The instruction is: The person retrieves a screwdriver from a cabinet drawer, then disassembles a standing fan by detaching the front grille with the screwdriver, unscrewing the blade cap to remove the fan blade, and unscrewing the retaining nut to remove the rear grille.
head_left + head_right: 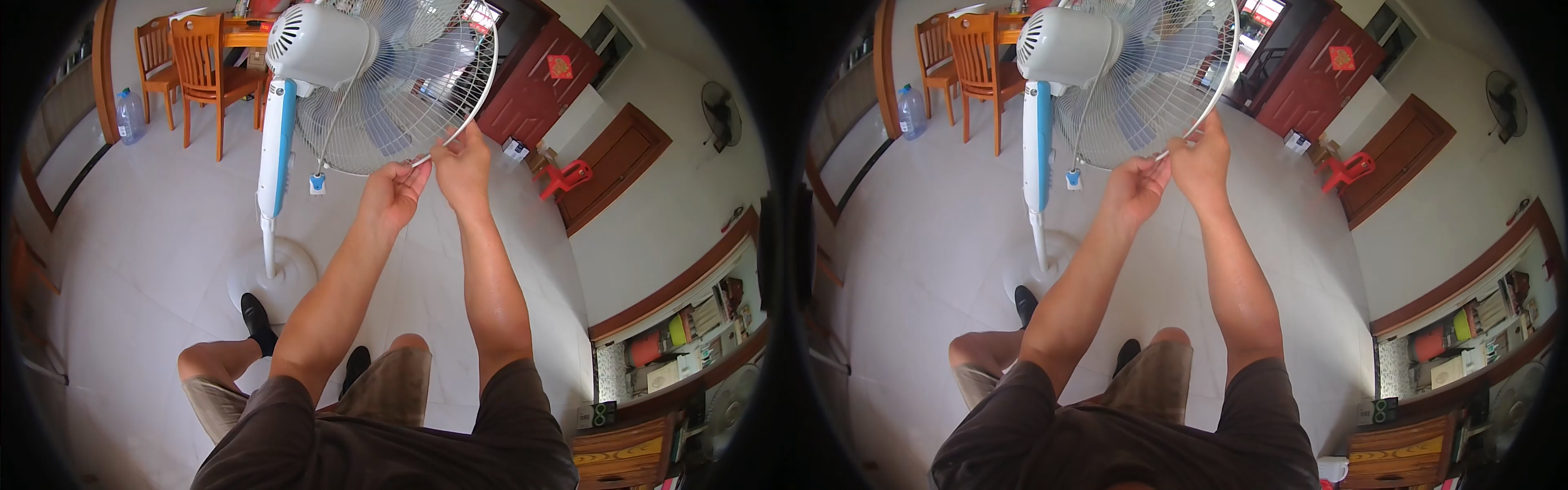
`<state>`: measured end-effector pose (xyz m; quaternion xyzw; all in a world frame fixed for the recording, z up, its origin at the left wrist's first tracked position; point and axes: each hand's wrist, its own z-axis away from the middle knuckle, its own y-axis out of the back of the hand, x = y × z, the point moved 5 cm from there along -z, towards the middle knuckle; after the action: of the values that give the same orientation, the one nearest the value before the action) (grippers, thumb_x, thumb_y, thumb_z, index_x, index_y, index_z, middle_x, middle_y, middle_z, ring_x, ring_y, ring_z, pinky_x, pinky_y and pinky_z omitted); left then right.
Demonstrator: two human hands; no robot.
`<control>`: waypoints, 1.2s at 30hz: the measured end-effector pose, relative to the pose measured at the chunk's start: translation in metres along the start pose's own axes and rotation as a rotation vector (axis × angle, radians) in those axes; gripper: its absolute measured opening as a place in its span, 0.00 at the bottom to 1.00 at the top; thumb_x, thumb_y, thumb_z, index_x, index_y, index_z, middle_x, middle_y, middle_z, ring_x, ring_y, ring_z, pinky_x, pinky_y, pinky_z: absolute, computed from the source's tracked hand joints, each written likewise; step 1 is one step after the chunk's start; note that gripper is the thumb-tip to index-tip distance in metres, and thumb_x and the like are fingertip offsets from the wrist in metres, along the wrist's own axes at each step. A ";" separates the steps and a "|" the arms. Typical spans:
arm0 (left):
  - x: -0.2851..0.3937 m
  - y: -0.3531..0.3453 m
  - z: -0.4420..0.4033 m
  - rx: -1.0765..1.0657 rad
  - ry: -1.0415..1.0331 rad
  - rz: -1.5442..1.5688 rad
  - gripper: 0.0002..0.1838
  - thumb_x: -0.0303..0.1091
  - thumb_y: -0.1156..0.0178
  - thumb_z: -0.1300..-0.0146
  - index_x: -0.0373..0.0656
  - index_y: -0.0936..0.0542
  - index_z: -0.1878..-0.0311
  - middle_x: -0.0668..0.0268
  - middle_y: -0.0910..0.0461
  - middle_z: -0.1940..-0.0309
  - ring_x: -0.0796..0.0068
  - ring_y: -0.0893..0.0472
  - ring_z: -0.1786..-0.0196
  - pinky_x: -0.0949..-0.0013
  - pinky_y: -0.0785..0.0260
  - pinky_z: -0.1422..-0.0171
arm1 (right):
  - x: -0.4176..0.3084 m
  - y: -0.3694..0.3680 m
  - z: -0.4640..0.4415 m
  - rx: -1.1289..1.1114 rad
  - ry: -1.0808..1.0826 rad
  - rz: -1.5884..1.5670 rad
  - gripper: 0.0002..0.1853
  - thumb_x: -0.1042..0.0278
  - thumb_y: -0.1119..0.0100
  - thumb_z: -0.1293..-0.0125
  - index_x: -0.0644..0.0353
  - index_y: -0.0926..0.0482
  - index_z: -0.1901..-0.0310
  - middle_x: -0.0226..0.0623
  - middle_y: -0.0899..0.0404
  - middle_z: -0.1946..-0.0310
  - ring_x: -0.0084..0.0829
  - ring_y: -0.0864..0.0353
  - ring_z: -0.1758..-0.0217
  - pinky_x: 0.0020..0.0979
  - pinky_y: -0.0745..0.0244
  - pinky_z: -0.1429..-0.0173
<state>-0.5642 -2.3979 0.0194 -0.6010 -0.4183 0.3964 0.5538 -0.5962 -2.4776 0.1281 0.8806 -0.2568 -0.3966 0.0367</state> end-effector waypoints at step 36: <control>0.055 0.058 0.001 -0.143 -0.102 -0.034 0.16 0.17 0.52 0.43 0.23 0.32 0.51 0.44 0.26 0.50 0.50 0.26 0.42 0.54 0.33 0.33 | -0.002 0.002 0.009 -0.061 -0.040 -0.049 0.34 0.87 0.46 0.47 0.65 0.38 0.34 0.47 0.28 0.46 0.33 0.23 0.48 0.29 0.21 0.52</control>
<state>-0.5428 -2.3475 -0.0389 -0.6108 -0.4834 0.3861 0.4941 -0.6046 -2.4765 0.1240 0.8770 -0.2235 -0.4225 0.0489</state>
